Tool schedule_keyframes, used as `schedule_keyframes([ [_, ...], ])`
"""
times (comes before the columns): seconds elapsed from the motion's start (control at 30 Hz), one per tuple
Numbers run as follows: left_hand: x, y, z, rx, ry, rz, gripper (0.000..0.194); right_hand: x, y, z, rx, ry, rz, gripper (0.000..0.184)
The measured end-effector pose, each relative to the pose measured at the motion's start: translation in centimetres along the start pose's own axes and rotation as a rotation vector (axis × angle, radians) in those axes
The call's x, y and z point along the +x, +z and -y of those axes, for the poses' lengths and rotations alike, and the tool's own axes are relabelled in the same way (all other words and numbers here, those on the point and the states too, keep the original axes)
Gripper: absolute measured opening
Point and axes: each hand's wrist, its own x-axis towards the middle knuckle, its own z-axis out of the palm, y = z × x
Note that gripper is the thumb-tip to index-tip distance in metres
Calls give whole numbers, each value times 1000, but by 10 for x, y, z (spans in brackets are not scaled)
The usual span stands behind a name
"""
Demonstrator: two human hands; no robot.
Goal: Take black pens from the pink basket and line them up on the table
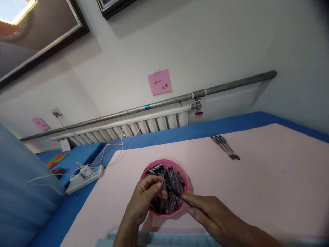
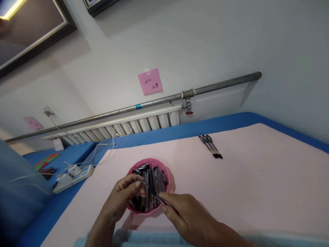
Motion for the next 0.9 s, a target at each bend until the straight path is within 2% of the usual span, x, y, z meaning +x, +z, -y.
schedule_keyframes([
  [0.13,-2,-2,-2,126,-19,23,19,1,-1,1,-123,-25,62,30],
  [0.37,-6,-6,-6,326,-67,135,13,0,-3,2,-308,-43,166,23],
  [0.5,-4,0,-5,228,-91,86,14,-1,0,-2,-344,-44,134,22],
  [0.63,1,8,1,28,-104,-32,20,-2,6,-6,-318,-53,74,21],
  [0.77,4,11,4,-94,-55,-144,27,-3,12,-9,-270,30,5,17],
  [0.9,5,11,3,-134,-20,-147,30,-3,15,-10,-190,86,-2,20],
])
